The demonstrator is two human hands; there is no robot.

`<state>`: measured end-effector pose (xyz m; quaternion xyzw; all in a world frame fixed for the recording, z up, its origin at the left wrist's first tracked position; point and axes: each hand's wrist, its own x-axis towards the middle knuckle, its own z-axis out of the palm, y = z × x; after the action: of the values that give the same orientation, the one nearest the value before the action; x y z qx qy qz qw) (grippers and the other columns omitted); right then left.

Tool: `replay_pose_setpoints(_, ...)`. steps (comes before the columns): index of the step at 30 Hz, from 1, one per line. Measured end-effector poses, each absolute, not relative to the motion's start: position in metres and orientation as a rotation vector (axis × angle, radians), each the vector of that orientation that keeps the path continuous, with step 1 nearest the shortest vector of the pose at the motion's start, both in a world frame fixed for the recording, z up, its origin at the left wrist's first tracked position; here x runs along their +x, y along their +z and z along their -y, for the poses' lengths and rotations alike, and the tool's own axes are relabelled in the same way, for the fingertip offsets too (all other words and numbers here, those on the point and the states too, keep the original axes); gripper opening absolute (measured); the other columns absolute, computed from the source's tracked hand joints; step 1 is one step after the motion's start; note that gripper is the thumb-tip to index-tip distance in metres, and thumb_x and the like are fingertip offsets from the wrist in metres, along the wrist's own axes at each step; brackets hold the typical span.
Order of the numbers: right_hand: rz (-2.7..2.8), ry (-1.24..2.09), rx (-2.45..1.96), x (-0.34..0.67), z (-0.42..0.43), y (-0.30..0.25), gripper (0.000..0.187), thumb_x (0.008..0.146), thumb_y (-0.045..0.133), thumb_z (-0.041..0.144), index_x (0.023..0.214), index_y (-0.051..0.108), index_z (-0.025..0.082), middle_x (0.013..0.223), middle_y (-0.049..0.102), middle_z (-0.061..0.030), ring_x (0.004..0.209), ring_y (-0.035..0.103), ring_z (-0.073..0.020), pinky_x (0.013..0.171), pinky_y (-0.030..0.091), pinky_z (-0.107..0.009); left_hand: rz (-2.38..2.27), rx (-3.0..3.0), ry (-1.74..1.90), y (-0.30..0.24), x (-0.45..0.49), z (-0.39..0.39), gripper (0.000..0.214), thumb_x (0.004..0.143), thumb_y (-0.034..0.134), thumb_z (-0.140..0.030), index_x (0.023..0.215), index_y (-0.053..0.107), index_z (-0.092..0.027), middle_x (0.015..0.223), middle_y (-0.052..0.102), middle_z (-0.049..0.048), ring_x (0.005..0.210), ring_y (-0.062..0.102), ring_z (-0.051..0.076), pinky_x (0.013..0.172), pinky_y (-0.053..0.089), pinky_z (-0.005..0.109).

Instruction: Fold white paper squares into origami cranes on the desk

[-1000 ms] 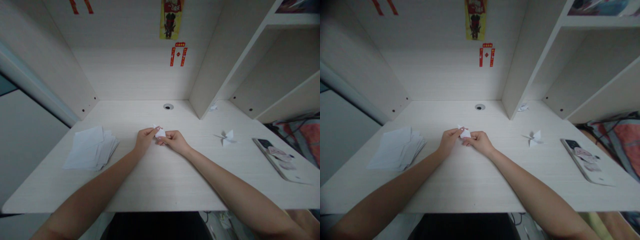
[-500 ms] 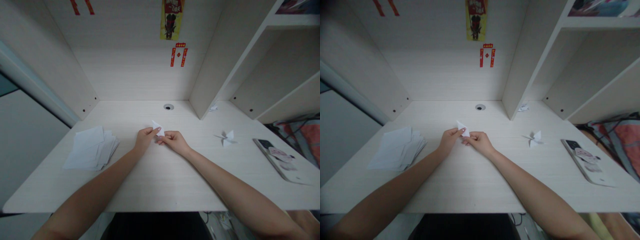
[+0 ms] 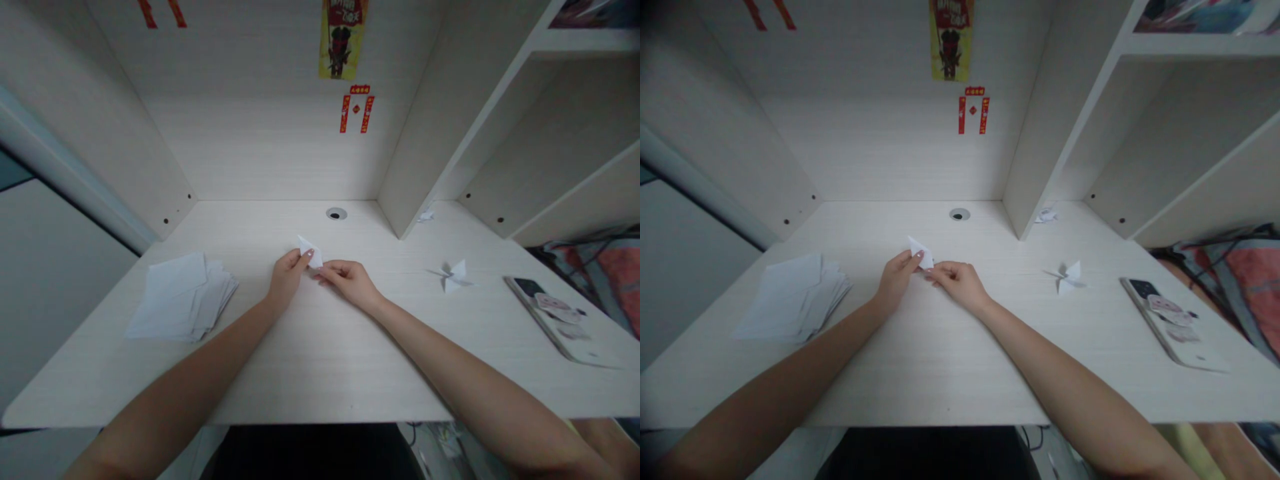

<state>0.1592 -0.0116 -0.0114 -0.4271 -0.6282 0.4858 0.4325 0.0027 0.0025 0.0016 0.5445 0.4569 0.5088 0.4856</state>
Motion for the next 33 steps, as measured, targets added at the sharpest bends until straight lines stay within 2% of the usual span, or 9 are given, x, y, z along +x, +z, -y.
replay_pose_setpoints(3,1.515,0.971,-1.120,0.161,0.012,-0.005,0.029,0.079,0.059,0.047,0.085,0.064,0.019,0.076,0.067,-0.0024,0.069,0.060,-0.0144,0.065,0.046,-0.026,-1.076,1.329,1.250,-0.001,0.003,-0.005,0.031,0.076,0.060,-0.043,0.086,0.066,-0.014,0.076,0.066,0.0010,0.073,0.058,0.014,0.071,0.043,0.025)
replay_pose_setpoints(6,1.431,0.880,-1.074,0.162,0.012,0.000,0.025,0.077,0.062,0.042,0.089,0.057,0.021,0.078,0.064,-0.0004,0.068,0.059,-0.0130,0.064,0.045,-0.025,-1.038,1.394,1.203,-0.002,0.005,-0.004,0.034,0.077,0.060,-0.037,0.101,0.065,-0.015,0.083,0.068,0.0024,0.079,0.060,0.016,0.073,0.044,0.025)
replay_pose_setpoints(10,1.482,0.889,-1.018,0.164,0.011,0.001,0.018,0.077,0.062,0.036,0.083,0.059,0.020,0.077,0.063,-0.0007,0.069,0.058,-0.0128,0.065,0.045,-0.025,-1.045,1.420,1.120,0.000,0.005,0.001,0.051,0.077,0.061,-0.033,0.124,0.053,-0.017,0.069,0.065,-0.0002,0.062,0.057,0.013,0.057,0.041,0.022)
replay_pose_setpoints(13,1.538,0.937,-1.020,0.164,0.009,-0.003,0.019,0.078,0.059,0.034,0.088,0.066,0.019,0.078,0.065,-0.0022,0.069,0.058,-0.0134,0.066,0.046,-0.027,-1.060,1.429,1.087,0.003,0.005,0.005,0.056,0.076,0.062,-0.033,0.128,0.049,-0.017,0.057,0.058,-0.0046,0.048,0.047,0.009,0.046,0.032,0.019)
replay_pose_setpoints(17,1.514,1.025,-0.999,0.166,0.006,-0.009,0.024,0.076,0.061,0.034,0.093,0.071,0.020,0.085,0.070,-0.0050,0.073,0.061,-0.0155,0.069,0.048,-0.029,-1.048,1.405,1.094,0.008,0.004,0.008,0.059,0.075,0.065,-0.034,0.128,0.047,-0.016,0.047,0.048,-0.0094,0.041,0.039,0.006,0.042,0.026,0.017)
replay_pose_setpoints(19,1.433,1.029,-0.992,0.166,0.005,-0.010,0.025,0.074,0.064,0.034,0.092,0.073,0.020,0.089,0.071,-0.0060,0.076,0.063,-0.0166,0.071,0.049,-0.030,-1.033,1.357,1.114,0.010,0.005,0.008,0.065,0.073,0.067,-0.036,0.130,0.045,-0.017,0.051,0.055,-0.0079,0.045,0.047,0.007,0.045,0.031,0.017)
replay_pose_setpoints(24,1.273,0.997,-1.030,0.168,0.003,-0.008,0.028,0.069,0.070,0.035,0.092,0.073,0.021,0.092,0.072,-0.0063,0.073,0.064,-0.0168,0.070,0.051,-0.031,-1.030,1.287,1.147,0.011,0.005,0.007,0.069,0.068,0.072,-0.034,0.130,0.045,-0.017,0.068,0.070,-0.0004,0.068,0.064,0.013,0.066,0.046,0.021)
replay_pose_setpoints(29,1.250,0.964,-1.034,0.167,0.005,-0.006,0.029,0.066,0.073,0.035,0.092,0.073,0.021,0.090,0.072,-0.0063,0.073,0.064,-0.0173,0.071,0.051,-0.032,-1.043,1.170,1.234,0.005,0.002,0.001,0.059,0.067,0.073,-0.035,0.120,0.055,-0.017,0.078,0.073,0.0038,0.075,0.067,0.016,0.081,0.050,0.030)
replay_pose_setpoints(33,1.329,0.915,-1.003,0.166,0.007,-0.002,0.026,0.067,0.073,0.032,0.090,0.074,0.021,0.082,0.069,-0.0049,0.069,0.062,-0.0155,0.068,0.050,-0.030,-1.018,1.112,1.287,0.005,0.002,-0.001,0.055,0.066,0.074,-0.033,0.115,0.058,-0.017,0.080,0.073,0.0040,0.074,0.067,0.015,0.084,0.050,0.032)
